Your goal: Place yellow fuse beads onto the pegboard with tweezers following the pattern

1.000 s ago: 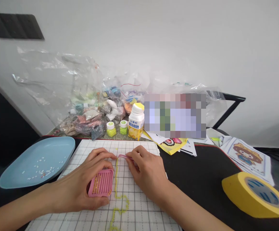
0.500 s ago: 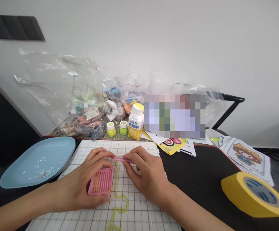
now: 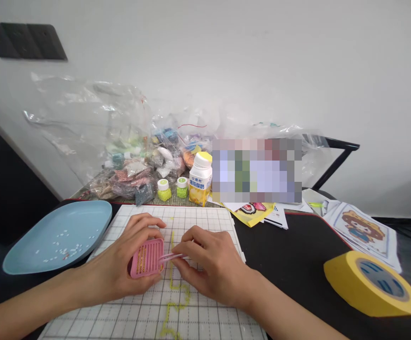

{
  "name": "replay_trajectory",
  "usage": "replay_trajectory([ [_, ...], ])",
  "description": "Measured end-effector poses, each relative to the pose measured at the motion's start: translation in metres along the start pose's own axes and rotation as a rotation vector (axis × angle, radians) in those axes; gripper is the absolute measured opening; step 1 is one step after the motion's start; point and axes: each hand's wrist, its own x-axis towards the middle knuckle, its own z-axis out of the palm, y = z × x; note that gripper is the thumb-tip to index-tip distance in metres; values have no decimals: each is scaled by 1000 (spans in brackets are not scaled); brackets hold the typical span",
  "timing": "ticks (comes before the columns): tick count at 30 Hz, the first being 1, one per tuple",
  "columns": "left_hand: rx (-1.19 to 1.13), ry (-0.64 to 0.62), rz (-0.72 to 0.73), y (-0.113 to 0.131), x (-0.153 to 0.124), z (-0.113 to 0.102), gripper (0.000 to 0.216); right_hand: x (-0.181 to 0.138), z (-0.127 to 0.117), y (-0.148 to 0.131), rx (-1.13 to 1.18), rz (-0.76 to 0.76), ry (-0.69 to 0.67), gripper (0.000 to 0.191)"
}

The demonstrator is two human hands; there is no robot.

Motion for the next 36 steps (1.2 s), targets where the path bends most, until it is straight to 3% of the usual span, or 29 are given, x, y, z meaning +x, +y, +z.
replay_trajectory([
  [20, 6, 54, 15, -2, 0, 2, 34, 0, 1, 0, -41, -32, -34, 14],
  [29, -6, -3, -7, -1, 0, 1, 36, 2, 4, 5, -57, 118, 173, 12],
  [36, -7, 41, 7, -3, 0, 2, 33, 1, 1, 3, 37, 10, -32, 13],
])
